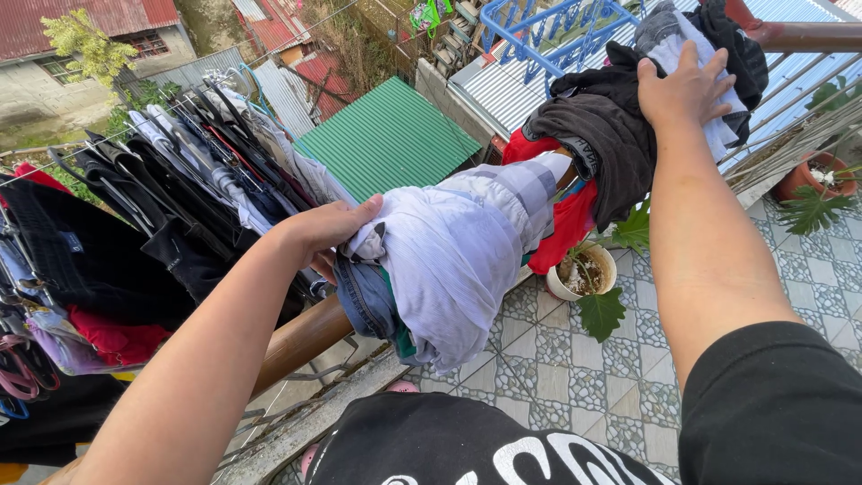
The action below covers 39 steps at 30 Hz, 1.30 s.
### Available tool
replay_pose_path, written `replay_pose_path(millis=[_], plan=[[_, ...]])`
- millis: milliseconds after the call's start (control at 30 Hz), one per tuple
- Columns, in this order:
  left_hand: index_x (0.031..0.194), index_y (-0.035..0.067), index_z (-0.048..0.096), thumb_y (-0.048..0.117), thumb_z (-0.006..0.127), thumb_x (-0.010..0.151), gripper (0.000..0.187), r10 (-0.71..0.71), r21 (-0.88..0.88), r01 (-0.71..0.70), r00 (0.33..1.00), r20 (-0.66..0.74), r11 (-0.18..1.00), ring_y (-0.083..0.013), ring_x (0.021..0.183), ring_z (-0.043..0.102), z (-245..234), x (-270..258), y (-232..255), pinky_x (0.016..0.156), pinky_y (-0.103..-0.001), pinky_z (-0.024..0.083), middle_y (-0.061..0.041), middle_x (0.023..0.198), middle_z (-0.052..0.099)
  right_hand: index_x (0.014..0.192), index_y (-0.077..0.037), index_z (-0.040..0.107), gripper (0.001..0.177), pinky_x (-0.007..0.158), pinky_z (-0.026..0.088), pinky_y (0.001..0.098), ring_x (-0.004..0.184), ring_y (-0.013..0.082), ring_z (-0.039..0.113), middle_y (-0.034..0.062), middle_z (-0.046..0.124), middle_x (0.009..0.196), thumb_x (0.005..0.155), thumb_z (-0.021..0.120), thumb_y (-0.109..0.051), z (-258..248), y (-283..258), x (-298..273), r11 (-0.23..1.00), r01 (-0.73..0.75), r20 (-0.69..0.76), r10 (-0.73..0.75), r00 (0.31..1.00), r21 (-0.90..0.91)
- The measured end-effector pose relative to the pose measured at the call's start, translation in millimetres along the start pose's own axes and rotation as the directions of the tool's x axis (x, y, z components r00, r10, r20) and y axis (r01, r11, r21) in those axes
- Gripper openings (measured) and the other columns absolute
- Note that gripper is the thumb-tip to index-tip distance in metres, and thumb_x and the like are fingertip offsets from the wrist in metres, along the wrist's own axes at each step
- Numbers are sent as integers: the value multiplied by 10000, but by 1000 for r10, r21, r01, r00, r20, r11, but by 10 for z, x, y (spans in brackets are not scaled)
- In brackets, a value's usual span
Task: Hanging various laundry items on hangers and a clothesline on an outdoor balcony.
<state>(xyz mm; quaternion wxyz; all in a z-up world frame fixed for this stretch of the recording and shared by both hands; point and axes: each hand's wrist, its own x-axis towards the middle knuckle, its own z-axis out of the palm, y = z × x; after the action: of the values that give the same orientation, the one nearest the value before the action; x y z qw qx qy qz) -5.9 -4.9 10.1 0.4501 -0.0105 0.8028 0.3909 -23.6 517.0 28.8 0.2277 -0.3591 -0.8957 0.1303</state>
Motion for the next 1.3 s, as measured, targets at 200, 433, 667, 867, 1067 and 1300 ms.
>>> replay_pose_path(millis=[200,433,667,867,1067,1300], plan=[[1376,20,585,770,357,898,918,-12,98,16,999,-43,995,-495,1116,683,-47,93,-7,800,-583,614,-291,1335,617,1553,-239,485,698,1161,145,770,1520,540,119,194,160,1681,968,663,-575,-11,42,51,999,10,50,-8,999,-45],[1310,-32,607,751,306,930,921,-8,273,48,989,-146,961,-424,923,750,-75,122,88,690,-555,647,-242,1236,676,1550,-229,527,669,1093,153,819,1494,553,92,235,164,1662,983,697,-541,4,110,167,991,131,-127,-134,983,-29],[1350,-46,587,736,256,965,933,1,278,49,984,-179,959,-402,905,750,-79,48,112,706,-533,653,-268,1231,660,1514,-158,595,597,1091,137,831,1485,584,104,263,219,1659,1068,729,-532,157,-182,244,938,343,-158,-346,925,-47],[1545,54,373,743,211,948,926,-97,88,107,990,-104,990,-500,1029,711,-90,45,-28,759,-568,635,-365,1410,508,1286,-79,713,478,1041,476,529,1232,366,600,187,637,1358,1041,703,-490,87,-1154,-419,793,556,100,-592,799,248],[1576,209,352,808,223,898,914,-78,-178,88,995,62,980,-447,1075,668,-24,300,-360,866,-558,609,-288,1511,460,1386,-160,654,832,1056,460,465,1230,339,617,145,660,1374,908,360,-774,488,-1796,-1327,742,651,920,-351,175,159],[1282,21,682,584,625,925,669,164,-657,-27,976,147,754,-221,988,757,201,529,-428,883,-446,629,-130,1193,766,1491,-202,515,912,1171,382,433,1429,270,516,100,510,1575,840,329,-813,565,-1934,-1583,881,459,992,-81,-95,116]])
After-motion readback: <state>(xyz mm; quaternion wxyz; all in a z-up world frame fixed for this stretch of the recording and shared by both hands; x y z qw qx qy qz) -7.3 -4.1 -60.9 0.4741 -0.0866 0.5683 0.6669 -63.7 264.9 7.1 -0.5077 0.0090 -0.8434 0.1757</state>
